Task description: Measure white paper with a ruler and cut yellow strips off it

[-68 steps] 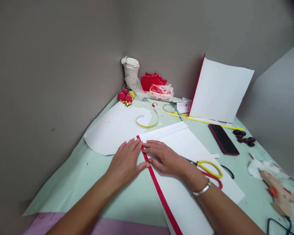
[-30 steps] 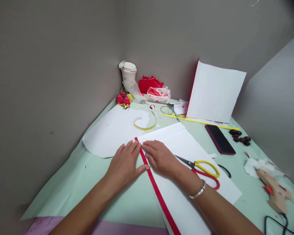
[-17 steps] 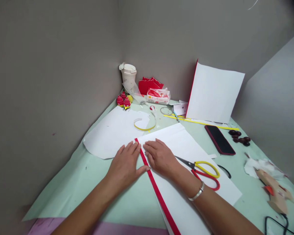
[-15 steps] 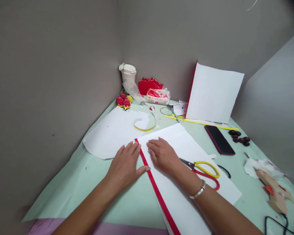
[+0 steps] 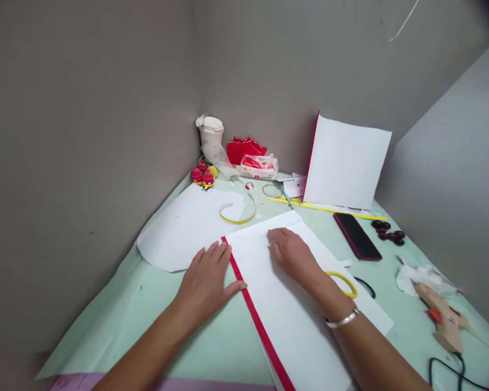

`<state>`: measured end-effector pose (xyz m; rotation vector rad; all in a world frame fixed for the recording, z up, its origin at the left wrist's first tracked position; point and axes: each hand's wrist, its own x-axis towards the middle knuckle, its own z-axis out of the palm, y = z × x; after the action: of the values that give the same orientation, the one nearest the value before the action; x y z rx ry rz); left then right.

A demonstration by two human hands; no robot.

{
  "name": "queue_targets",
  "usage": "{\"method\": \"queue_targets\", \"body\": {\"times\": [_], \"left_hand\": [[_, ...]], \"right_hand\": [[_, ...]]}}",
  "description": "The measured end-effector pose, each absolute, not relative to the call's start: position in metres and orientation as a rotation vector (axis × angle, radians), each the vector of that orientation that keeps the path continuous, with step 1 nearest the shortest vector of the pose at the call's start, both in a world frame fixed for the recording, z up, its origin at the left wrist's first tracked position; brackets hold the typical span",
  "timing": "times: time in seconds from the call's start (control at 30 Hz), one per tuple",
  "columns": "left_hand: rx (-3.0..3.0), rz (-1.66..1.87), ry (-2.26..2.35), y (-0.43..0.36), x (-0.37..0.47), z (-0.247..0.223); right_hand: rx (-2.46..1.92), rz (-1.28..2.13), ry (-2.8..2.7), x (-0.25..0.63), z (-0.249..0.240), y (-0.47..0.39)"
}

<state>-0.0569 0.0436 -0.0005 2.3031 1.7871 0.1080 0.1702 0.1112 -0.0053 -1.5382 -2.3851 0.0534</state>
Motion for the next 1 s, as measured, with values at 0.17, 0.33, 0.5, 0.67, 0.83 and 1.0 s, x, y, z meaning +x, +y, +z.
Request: {"method": "queue_targets", "body": {"times": [0.17, 0.33, 0.5, 0.67, 0.83, 1.0], "left_hand": [[2.277, 0.101, 1.794, 0.044, -0.058, 0.0], [2.292, 0.089, 1.792, 0.045, -0.059, -0.001], [2.3, 0.045, 1.81, 0.045, -0.058, 0.001], [2.315, 0.037, 1.808, 0.046, -0.059, -0.001], [2.323, 0.062, 1.81, 0.046, -0.061, -0.002], [2.329, 0.049, 1.816, 0.047, -0.06, -0.003]], "right_hand": [[-1.731, -0.022, -2.353, 0.216, 0.012, 0.075], [-1.802, -0.04, -2.381, 0.249, 0.001, 0.036], [-1.703, -0.084, -2.392, 0.264, -0.018, 0.019], [-1.541, -0.081, -2.407, 0.269, -0.026, 0.03], [-1.513, -0.127, -2.389, 0.264, -0.03, 0.049], [-1.507, -0.165, -2.406, 0.256, -0.031, 0.061]]}}
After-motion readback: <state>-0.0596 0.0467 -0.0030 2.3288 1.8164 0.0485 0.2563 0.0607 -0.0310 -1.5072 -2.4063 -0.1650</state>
